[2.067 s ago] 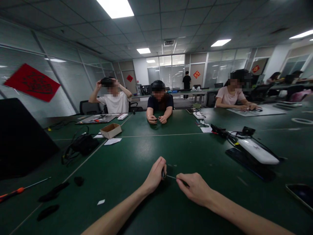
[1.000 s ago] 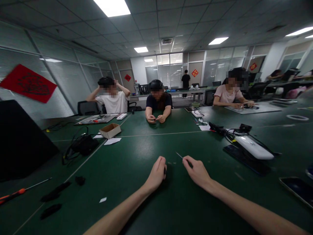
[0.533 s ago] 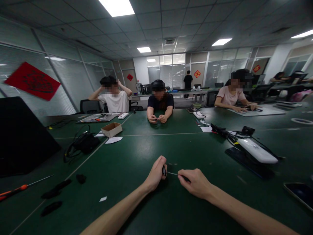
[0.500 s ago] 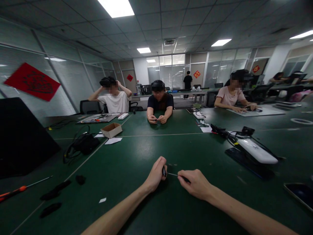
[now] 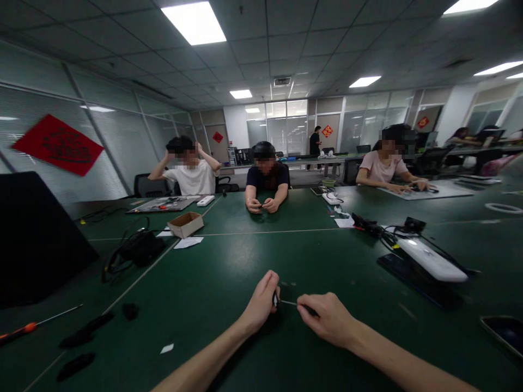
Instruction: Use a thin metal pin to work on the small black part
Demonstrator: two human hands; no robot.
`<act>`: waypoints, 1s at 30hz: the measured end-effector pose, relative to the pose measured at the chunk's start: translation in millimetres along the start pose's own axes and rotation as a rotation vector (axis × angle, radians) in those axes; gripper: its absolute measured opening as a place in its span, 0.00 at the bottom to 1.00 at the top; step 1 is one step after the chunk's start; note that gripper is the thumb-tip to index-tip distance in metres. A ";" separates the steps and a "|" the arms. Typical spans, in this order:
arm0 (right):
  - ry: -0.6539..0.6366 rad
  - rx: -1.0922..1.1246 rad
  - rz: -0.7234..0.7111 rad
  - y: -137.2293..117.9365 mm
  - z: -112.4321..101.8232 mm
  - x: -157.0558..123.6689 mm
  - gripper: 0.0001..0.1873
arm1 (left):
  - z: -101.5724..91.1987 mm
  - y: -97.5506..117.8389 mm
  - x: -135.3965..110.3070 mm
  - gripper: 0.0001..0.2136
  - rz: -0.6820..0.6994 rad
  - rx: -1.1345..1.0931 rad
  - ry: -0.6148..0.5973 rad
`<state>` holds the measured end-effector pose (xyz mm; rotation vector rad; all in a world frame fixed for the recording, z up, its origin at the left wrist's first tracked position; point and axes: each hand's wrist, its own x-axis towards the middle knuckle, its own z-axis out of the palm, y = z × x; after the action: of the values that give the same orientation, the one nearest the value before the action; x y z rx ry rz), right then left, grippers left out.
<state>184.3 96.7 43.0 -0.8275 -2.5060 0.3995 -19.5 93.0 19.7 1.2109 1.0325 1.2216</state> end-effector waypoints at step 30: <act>0.147 0.116 0.279 9.0 -2.3 4.6 0.18 | 3.8 6.6 -7.4 0.17 0.006 0.082 -0.073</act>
<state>186.5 106.9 42.8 -1.1210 -2.2159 0.5504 -17.2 84.9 26.2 1.3133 1.0337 1.1413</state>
